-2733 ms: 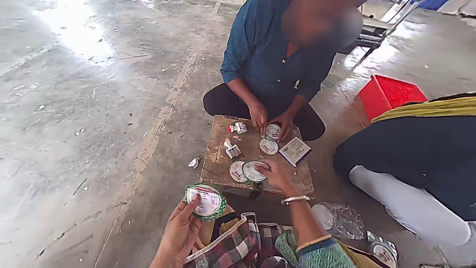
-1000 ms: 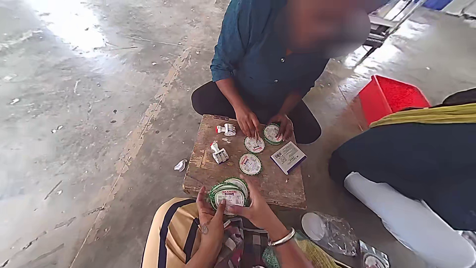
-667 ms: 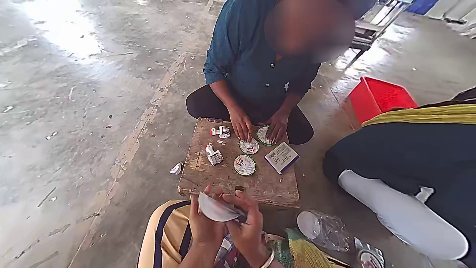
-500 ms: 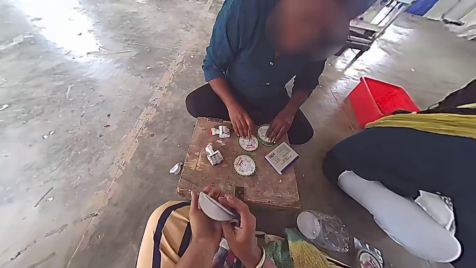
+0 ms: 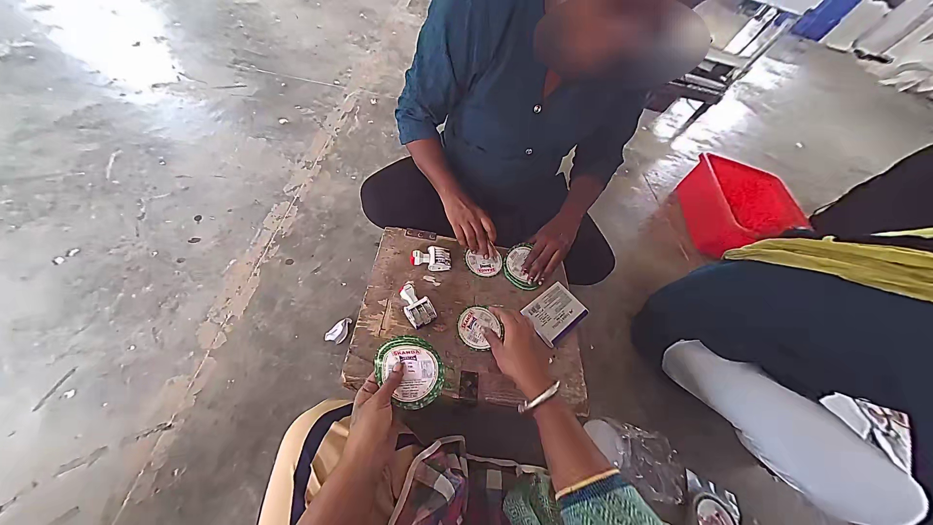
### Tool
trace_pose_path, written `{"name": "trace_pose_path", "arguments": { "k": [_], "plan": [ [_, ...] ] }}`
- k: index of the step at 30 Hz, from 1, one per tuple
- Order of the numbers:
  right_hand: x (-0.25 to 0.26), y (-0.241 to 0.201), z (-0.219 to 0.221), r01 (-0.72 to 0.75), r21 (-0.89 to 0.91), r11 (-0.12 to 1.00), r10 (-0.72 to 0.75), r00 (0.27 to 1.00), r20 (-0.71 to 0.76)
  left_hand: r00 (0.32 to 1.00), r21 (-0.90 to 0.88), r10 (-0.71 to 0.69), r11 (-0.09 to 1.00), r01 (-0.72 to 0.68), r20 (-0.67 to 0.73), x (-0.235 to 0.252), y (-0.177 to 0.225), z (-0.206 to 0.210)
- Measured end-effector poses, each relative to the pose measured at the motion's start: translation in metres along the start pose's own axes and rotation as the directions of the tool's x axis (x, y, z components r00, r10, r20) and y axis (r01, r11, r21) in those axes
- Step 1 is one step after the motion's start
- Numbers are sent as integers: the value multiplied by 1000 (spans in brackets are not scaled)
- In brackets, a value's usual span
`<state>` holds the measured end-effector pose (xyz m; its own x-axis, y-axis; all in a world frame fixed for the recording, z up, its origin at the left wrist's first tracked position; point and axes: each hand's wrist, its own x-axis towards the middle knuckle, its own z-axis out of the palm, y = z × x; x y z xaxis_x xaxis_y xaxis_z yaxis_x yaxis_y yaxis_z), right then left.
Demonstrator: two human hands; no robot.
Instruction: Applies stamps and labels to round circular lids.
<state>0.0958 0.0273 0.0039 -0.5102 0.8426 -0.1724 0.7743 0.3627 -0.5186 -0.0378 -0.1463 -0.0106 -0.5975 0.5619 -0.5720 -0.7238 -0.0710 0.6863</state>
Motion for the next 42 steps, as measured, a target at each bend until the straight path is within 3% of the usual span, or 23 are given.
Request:
{"name": "trace_pose_path", "arguments": {
  "k": [4, 6, 15, 18, 22, 26, 29, 34, 37, 39, 41, 42],
  "plan": [
    [37, 4, -6, 127, -284, 950, -16, 932, 363, 999, -32, -26, 999, 26, -20, 2, 0, 2],
    [47, -4, -13, 146, -339, 929, 18, 899, 439, 999, -18, -37, 999, 37, -20, 3, 1, 2],
    [49, -5, -12, -1, -224, 975, 85, 928, 364, 1000, 31, -3, 1000, 3, 12, 1, -2, 2],
    [49, -13, -13, 89, -317, 944, 67, 890, 450, 1000, 37, -10, 999, 10, 15, 2, -3, 3],
    [69, -19, -7, 324, -331, 886, -83, 813, 576, 999, 41, -17, 999, 16, 29, 2, -3, 2],
    [74, -27, -7, 356, -335, 872, -79, 780, 621, 998, 34, -44, 999, 42, 40, -1, -1, 0],
    [65, -26, -13, 213, -301, 930, -4, 821, 571, 997, 47, -71, 996, 70, 34, -1, -1, 0],
    [22, 3, -10, -119, -116, 986, 148, 948, 283, 992, 20, -124, 992, 124, -9, -3, 0, 5],
    [-11, 2, -4, -242, -140, 960, 264, 949, 171, 987, -11, -160, 987, 160, -30, -5, 0, 8],
    [-23, -3, -3, -270, -145, 952, 285, 954, 94, 984, -9, -173, 985, 173, -33, -6, 0, 9],
    [-20, -4, -3, -163, -143, 976, 166, 986, 6, 985, -2, -169, 986, 169, -34, -5, -1, 8],
    [-13, -1, -3, -71, -149, 986, 76, 997, 28, 986, 3, -166, 986, 166, -30, -4, -2, 7]
  ]
}}
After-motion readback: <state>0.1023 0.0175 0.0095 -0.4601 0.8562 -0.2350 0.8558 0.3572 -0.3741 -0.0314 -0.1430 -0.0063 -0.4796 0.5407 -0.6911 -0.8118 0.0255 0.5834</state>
